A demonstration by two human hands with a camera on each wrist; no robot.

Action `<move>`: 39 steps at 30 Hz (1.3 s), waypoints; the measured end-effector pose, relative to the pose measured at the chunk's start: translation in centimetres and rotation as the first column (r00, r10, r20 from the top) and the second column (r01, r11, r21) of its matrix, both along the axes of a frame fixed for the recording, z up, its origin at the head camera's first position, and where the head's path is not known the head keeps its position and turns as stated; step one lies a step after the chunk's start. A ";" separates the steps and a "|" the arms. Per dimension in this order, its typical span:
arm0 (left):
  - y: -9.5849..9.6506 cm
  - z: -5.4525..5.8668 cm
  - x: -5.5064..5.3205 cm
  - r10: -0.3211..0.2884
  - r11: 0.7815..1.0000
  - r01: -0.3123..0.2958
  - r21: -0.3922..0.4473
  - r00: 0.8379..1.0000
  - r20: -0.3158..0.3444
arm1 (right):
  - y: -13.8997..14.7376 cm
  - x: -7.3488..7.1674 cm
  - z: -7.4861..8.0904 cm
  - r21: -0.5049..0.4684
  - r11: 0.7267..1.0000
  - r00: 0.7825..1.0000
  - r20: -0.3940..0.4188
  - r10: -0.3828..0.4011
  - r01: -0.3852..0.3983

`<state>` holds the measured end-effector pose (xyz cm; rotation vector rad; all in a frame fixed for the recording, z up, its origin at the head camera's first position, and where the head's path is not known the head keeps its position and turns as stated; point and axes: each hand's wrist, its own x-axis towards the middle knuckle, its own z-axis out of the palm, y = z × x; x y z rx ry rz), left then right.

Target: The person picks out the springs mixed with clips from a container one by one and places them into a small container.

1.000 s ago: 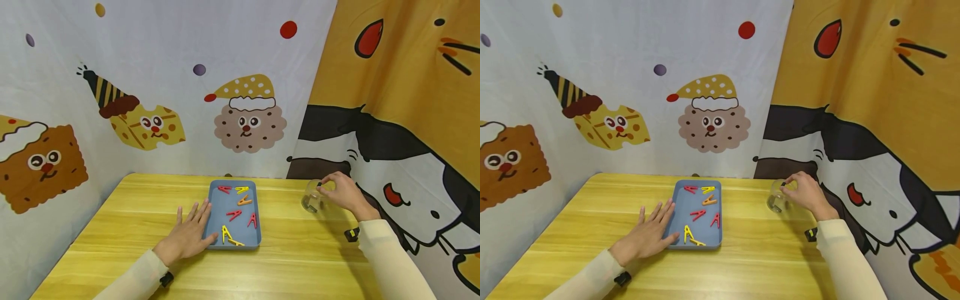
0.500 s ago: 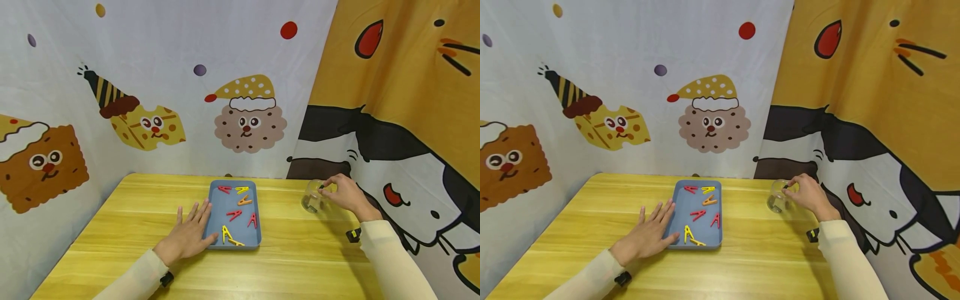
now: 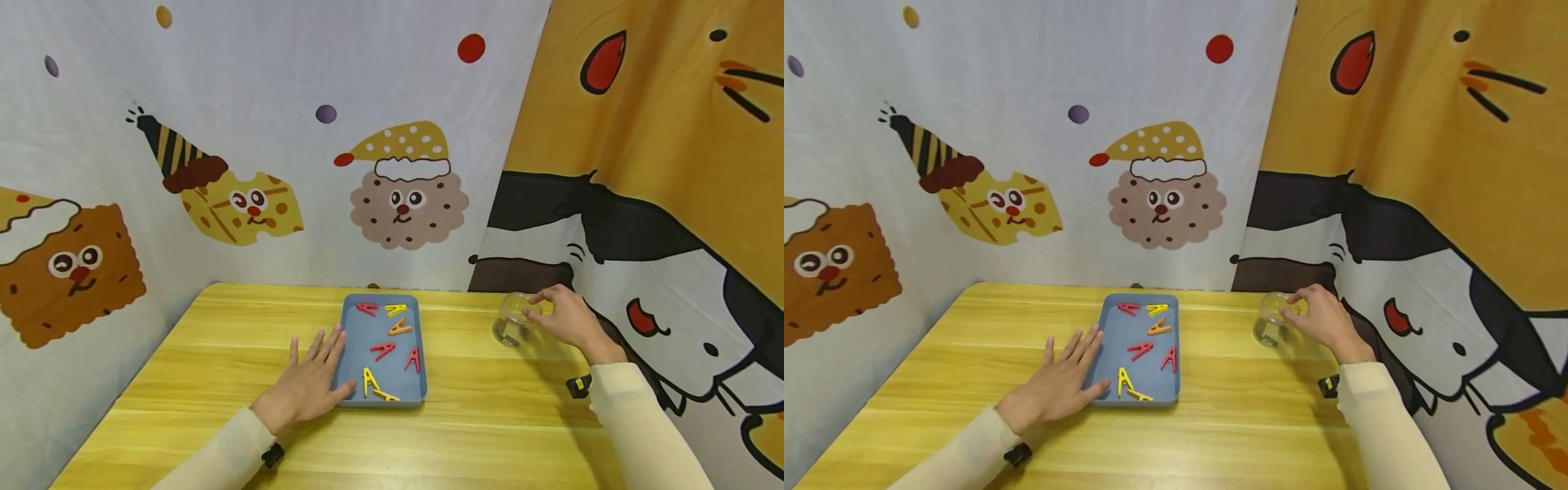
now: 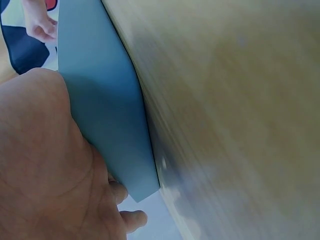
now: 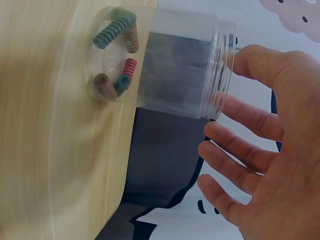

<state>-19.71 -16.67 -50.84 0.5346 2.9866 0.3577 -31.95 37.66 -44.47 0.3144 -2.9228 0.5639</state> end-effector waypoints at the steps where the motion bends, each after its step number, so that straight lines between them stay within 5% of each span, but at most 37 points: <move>1: 0.0 0.0 0.0 0.001 1.000 -0.001 -0.001 1.000 -0.001 | 0.0 0.0 0.0 -0.003 1.000 1.000 -0.004 0.003 -0.003; 29: 0.1 0.0 -0.1 0.003 1.000 -0.003 -0.001 1.000 0.008 | -1.5 1.4 -1.0 -0.065 0.998 0.989 -0.145 0.002 -0.011; 39: 0.1 -0.2 0.0 0.004 1.000 -0.004 0.003 1.000 -0.001 | -2.6 2.3 -1.5 -0.109 0.992 0.962 -0.272 0.036 -0.068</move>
